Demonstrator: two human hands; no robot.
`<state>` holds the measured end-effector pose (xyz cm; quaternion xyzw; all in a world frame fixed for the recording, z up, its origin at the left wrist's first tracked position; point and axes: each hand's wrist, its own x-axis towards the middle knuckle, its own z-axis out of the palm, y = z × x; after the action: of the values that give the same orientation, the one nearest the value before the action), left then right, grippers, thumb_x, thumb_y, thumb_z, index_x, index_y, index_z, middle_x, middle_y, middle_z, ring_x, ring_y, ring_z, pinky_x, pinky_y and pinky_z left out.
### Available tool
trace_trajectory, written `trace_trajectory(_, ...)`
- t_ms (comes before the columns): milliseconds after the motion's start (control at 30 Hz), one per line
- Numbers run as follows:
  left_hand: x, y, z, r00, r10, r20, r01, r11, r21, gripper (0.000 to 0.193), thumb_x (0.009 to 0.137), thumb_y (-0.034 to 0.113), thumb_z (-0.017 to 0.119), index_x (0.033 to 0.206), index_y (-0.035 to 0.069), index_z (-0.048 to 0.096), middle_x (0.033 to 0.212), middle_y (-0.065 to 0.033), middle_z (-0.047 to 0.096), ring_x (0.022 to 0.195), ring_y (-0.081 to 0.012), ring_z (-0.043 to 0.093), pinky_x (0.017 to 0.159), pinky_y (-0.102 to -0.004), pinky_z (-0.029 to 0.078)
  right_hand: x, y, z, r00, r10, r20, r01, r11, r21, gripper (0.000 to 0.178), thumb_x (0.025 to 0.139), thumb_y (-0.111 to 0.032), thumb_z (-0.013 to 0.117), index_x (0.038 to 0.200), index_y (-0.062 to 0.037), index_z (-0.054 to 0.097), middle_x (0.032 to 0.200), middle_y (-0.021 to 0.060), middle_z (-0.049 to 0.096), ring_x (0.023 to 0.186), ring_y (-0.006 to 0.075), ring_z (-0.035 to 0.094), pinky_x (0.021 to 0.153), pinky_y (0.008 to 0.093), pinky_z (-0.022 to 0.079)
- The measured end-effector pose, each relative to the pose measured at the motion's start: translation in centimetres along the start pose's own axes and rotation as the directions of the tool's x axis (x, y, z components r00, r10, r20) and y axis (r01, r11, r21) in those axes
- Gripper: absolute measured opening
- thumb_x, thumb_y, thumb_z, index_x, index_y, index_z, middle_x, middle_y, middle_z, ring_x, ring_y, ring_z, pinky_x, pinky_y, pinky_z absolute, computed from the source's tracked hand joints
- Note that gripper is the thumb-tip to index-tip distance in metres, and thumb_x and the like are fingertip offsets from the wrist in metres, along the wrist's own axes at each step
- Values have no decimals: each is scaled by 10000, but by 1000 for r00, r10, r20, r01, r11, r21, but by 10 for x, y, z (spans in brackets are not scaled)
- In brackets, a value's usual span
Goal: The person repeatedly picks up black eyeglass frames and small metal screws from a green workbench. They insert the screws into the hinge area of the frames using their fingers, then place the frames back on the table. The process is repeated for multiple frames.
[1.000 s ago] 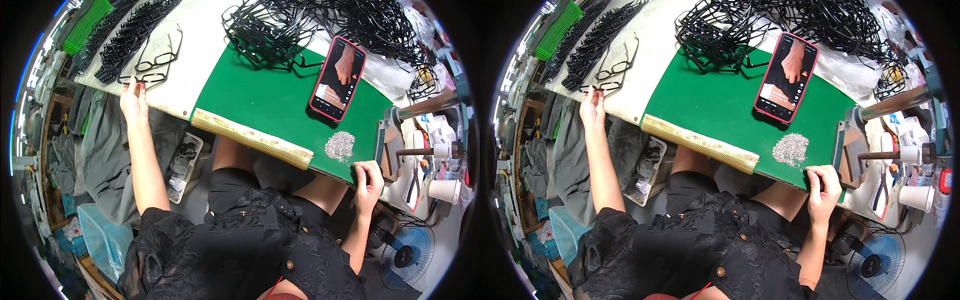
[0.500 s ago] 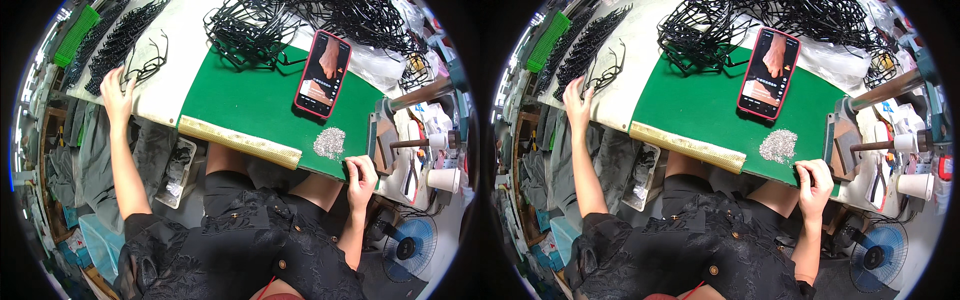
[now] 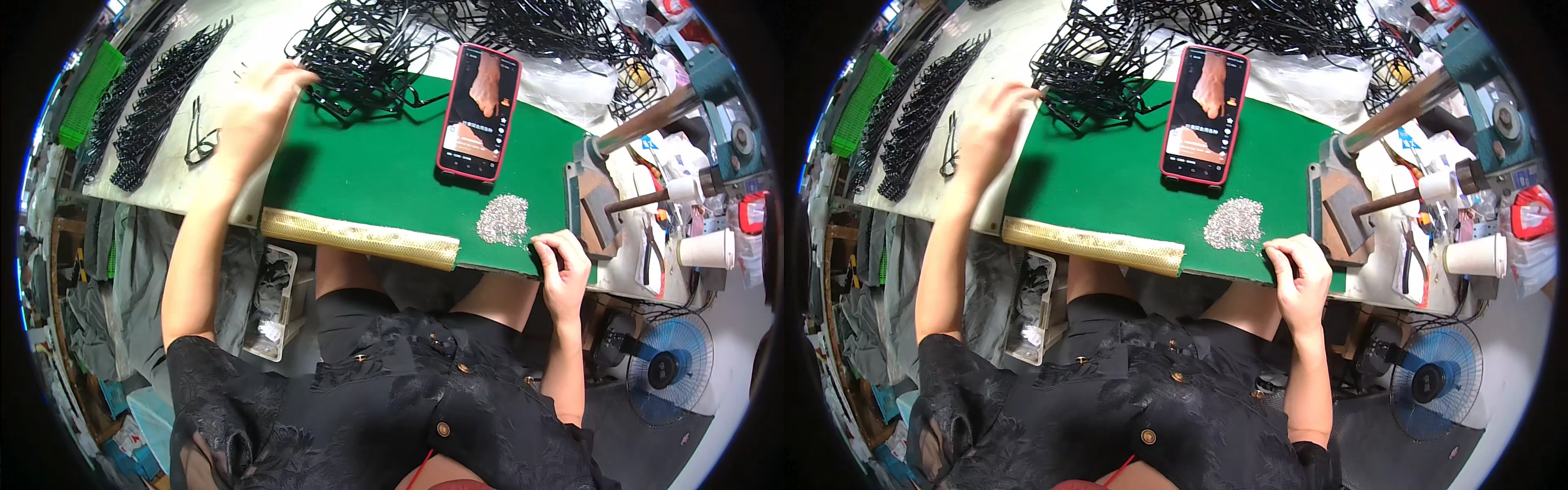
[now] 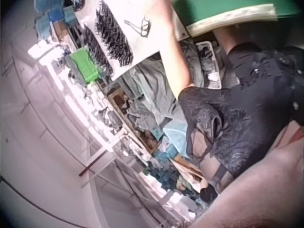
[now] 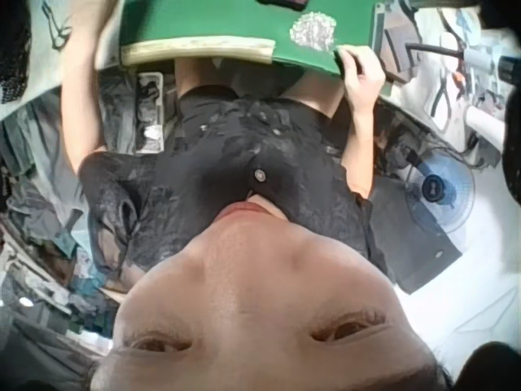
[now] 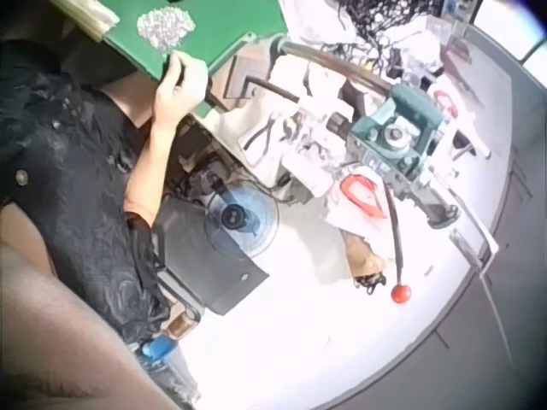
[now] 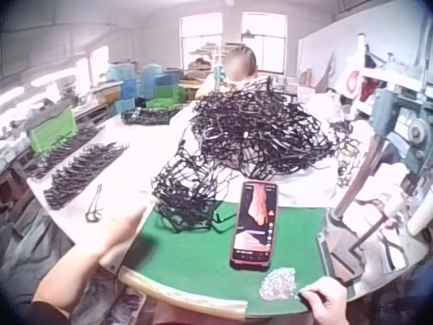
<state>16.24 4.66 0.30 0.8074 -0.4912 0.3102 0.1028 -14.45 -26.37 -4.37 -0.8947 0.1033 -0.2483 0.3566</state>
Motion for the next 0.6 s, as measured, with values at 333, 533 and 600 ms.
trace_trajectory(333, 76, 20, 54, 971, 236, 48, -240, 957, 163, 96, 822, 111, 568, 915, 95, 552, 913, -66, 565, 940, -250, 557, 795, -370, 456, 0, 6, 1, 999, -27, -23, 28, 999, 41, 18, 798, 11, 648, 815, 10, 655, 724, 104, 620, 669, 219, 600, 641, 301, 466)
trace_trajectory(533, 140, 43, -56, 878, -179, 444, 348, 874, -337, 239, 957, 267, 526, 1098, 79, 566, 787, -38, 593, 616, -155, 561, 599, -276, 474, -4, 15, -10, 1000, -21, 14, 20, 999, 41, 43, 801, 3, 650, 839, 6, 670, 746, 98, 632, 688, 214, 610, 649, 295, 473)
trace_trajectory(600, 125, -6, -66, 872, -145, 467, 412, 732, -543, 273, 977, 263, 511, 1122, 43, 583, 771, 1, 556, 548, -68, 443, 536, -225, 374, -1, 9, -9, 999, -42, 28, 40, 997, 62, 40, 811, -2, 646, 843, 6, 669, 761, 102, 636, 698, 217, 615, 655, 298, 479)
